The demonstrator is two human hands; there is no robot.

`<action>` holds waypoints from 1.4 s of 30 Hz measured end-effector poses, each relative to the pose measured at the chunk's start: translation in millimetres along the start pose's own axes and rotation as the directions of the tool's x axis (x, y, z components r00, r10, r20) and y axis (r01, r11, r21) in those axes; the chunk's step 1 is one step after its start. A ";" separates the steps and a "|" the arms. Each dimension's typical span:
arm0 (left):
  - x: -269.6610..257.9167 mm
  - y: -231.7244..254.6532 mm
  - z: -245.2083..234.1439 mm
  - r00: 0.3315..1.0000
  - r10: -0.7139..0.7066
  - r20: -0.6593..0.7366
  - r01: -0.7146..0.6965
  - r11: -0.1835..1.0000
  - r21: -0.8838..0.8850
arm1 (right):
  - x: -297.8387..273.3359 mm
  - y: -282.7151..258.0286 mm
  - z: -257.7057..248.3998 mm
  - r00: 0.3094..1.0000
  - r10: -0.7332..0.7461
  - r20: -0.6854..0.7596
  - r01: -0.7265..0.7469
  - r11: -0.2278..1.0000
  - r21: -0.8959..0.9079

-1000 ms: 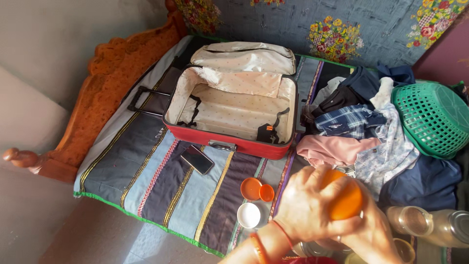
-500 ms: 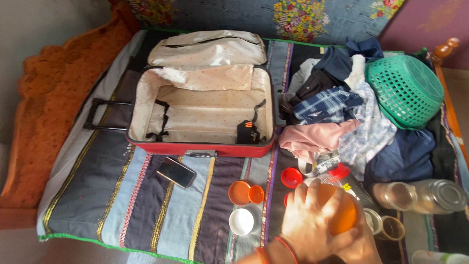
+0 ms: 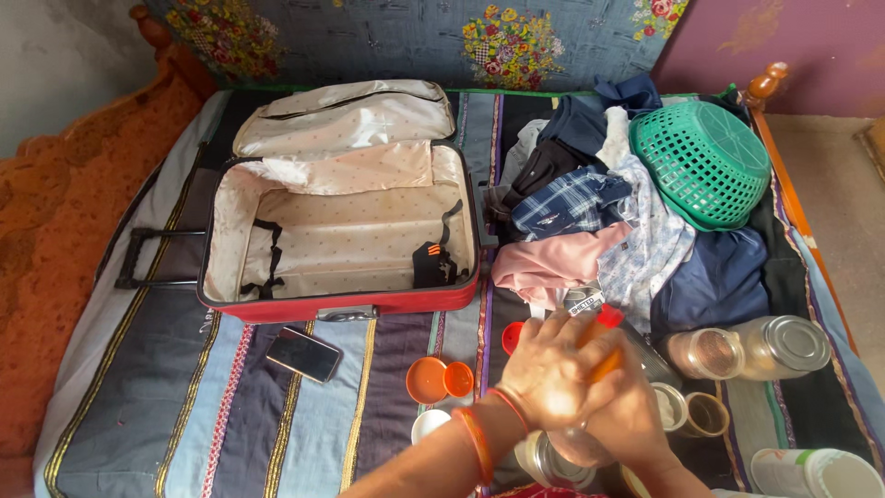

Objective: The person repeatedly picks up various plastic and glass containers on a bed, opens and closes their lids, and places them back down. The person handles multiple containers with different colored lids, including orange, red, and white, without packing them into the nearby open suitcase.

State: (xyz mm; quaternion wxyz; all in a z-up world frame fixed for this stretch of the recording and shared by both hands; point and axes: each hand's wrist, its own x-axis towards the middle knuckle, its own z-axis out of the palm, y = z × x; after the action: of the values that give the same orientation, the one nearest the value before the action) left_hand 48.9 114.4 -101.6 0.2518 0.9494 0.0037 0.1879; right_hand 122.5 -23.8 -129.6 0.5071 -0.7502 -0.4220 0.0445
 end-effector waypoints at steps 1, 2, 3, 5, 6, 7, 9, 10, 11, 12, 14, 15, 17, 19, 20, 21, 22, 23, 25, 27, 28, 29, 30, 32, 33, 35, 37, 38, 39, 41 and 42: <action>5.2 11.0 3.6 0.978 -0.192 0.086 0.190 0.981 0.032 | -2.9 -2.6 5.8 0.999 0.048 -0.020 -0.045 0.990 0.136; 13.1 24.6 8.9 0.911 -0.380 0.160 0.372 0.925 0.080 | -4.3 -4.3 9.4 0.995 0.097 -0.032 -0.085 0.959 0.271; 19.0 33.1 12.1 0.804 -0.553 0.219 0.534 0.833 0.143 | -5.2 -5.3 10.8 0.996 0.084 -0.040 -0.080 0.993 0.092; 21.4 35.1 13.0 0.712 -0.659 0.243 0.658 0.747 0.097 | -7.7 -6.8 12.4 0.997 0.058 -0.042 -0.067 0.961 -0.268; 23.1 34.0 14.0 0.661 -0.706 0.256 0.714 0.696 0.075 | -7.4 -6.5 11.8 0.994 0.110 0.002 -0.106 0.962 -0.252; 21.1 24.9 12.0 0.691 -0.646 0.325 0.678 0.735 0.018 | -6.1 -5.4 9.0 0.986 0.160 0.046 -0.144 0.960 -0.238; 10.2 -4.4 2.7 0.738 -0.500 0.453 0.602 0.791 -0.109 | -5.2 -4.1 1.2 0.970 0.235 0.060 -0.222 0.960 -0.171; 7.0 -13.5 1.4 0.812 -0.392 0.432 0.501 0.848 -0.171 | -6.6 -4.1 -0.8 0.965 0.259 0.034 -0.254 0.961 -0.110; 5.7 -22.0 0.1 0.872 -0.279 0.402 0.391 0.891 -0.230 | -7.2 -4.0 -1.8 0.959 0.284 0.010 -0.283 0.958 -0.047; 4.4 -26.8 -0.7 0.917 -0.163 0.363 0.276 0.918 -0.284 | -7.3 -4.1 -1.4 0.957 0.291 0.009 -0.290 0.955 -0.063; 6.5 -25.1 1.3 0.817 -0.323 0.478 0.430 0.893 -0.131 | -7.4 -4.4 1.3 0.953 0.303 0.006 -0.301 0.949 -0.093; 8.9 -22.4 1.9 0.754 -0.400 0.522 0.494 0.868 -0.048 | -7.5 -4.1 2.9 0.962 0.271 0.020 -0.270 0.961 -0.065; 13.0 -14.9 3.6 0.689 -0.475 0.548 0.521 0.850 0.082 | -10.6 -2.8 2.4 0.976 0.211 0.044 -0.211 0.977 -0.013; 16.8 -9.8 3.9 0.678 -0.475 0.561 0.496 0.859 0.128 | -12.5 -0.7 0.0 0.967 0.249 0.047 -0.248 0.968 -0.033; 15.8 -9.4 2.9 0.699 -0.439 0.565 0.462 0.880 0.113 | -13.4 0.5 0.4 0.962 0.267 0.049 -0.265 0.963 -0.041; 14.9 -10.2 2.1 0.718 -0.403 0.568 0.427 0.899 0.097 | -12.9 2.7 0.3 0.971 0.236 0.039 -0.232 0.970 -0.076; 12.5 -10.5 1.9 0.783 -0.302 0.544 0.305 0.948 0.088 | -13.5 4.7 0.5 0.978 0.207 0.030 -0.203 0.973 -0.110; 8.9 -11.6 1.3 0.833 -0.194 0.519 0.177 0.981 0.083 | -14.9 6.6 0.3 0.984 0.178 0.022 -0.173 0.974 -0.144; 4.9 -11.1 3.0 0.855 -0.126 0.502 0.113 0.992 0.057 | -17.9 10.9 0.1 0.960 0.259 0.106 -0.250 0.964 -0.088; 4.7 -9.4 5.8 0.826 -0.218 0.519 0.249 0.969 0.011 | -19.6 15.9 -0.1 0.939 0.311 0.146 -0.307 0.950 -0.048; 4.5 -8.1 7.2 0.801 -0.298 0.519 0.324 0.945 0.043 | -22.2 17.6 1.7 0.933 0.328 0.146 -0.327 0.944 -0.032; 4.0 -6.0 8.7 0.770 -0.376 0.516 0.397 0.915 0.075 | -24.6 19.3 3.4 0.927 0.345 0.147 -0.347 0.938 -0.015; 4.0 -5.1 9.6 0.732 -0.452 0.510 0.468 0.877 0.107 | -27.0 20.7 5.1 0.936 0.331 0.123 -0.330 0.944 -0.030; 5.2 -11.5 7.8 0.673 -0.619 0.405 0.685 0.728 -0.026 | -30.9 24.1 5.2 0.951 0.299 0.078 -0.295 0.953 -0.064; 5.7 -16.0 6.9 0.620 -0.697 0.361 0.769 0.631 -0.103 | -32.6 25.5 5.0 0.938 0.341 0.058 -0.336 0.938 -0.086; 9.7 -29.6 5.1 0.656 -0.683 0.321 0.741 0.663 -0.106 | -32.4 27.5 3.9 0.907 0.421 0.015 -0.416 0.901 -0.128; 3.4 -40.5 8.0 0.565 -0.718 0.405 0.821 0.540 -0.187 | -37.3 25.4 3.5 0.926 0.377 -0.006 -0.374 0.915 -0.154; 4.7 -50.7 10.9 0.458 -0.731 0.506 0.889 0.385 -0.249 | -37.1 25.0 2.8 0.936 0.351 -0.016 -0.349 0.922 -0.169; 3.2 -60.3 15.8 0.351 -0.714 0.606 0.933 0.214 -0.288 | -37.7 23.7 2.9 0.929 0.369 -0.025 -0.369 0.920 -0.132; -9.9 -78.1 32.4 0.244 -0.721 0.649 0.953 0.053 -0.299 | -40.2 19.3 5.3 0.913 0.406 -0.038 -0.408 0.911 -0.057; -19.0 -88.6 45.0 0.189 -0.717 0.671 0.954 -0.029 -0.299 | -42.4 17.4 6.9 0.891 0.454 -0.017 -0.454 0.891 0.017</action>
State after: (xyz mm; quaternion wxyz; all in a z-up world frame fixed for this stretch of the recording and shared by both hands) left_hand 55.1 168.3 -187.0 0.6354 0.5793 0.4780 -0.1793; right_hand 102.2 -49.8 -162.2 0.4919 -0.8251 -0.2298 0.1565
